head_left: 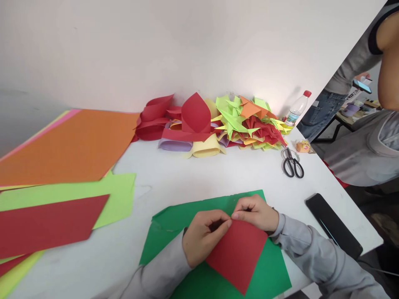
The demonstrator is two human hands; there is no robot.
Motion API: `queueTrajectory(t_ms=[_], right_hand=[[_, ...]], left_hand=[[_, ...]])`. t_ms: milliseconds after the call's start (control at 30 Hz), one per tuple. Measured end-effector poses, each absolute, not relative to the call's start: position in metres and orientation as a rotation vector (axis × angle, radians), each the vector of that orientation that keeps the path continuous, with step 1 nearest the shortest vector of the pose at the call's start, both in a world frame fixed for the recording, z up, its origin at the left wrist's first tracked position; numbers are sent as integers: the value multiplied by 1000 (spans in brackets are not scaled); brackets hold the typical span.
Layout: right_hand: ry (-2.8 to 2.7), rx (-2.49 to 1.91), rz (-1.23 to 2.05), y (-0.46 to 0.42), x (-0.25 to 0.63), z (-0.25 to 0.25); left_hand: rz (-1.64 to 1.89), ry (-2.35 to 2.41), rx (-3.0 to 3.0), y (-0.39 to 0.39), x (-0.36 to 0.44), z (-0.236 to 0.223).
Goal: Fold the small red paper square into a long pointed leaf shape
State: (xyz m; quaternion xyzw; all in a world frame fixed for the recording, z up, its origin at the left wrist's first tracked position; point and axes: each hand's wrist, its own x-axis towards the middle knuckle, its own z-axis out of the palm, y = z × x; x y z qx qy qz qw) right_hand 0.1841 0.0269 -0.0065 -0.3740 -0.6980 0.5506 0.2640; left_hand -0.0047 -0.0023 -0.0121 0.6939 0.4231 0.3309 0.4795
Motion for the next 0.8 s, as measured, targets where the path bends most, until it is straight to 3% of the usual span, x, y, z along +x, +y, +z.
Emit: queueTrajectory(t_ms=[500,800], right_hand=[[-1999,-1010,1421,23,177,-5],[-1738,-1195,1420,38,184,-8]], left_hand=[[801,980,1718,0,-4,-9],[753,956,1567,8,-15,-6]])
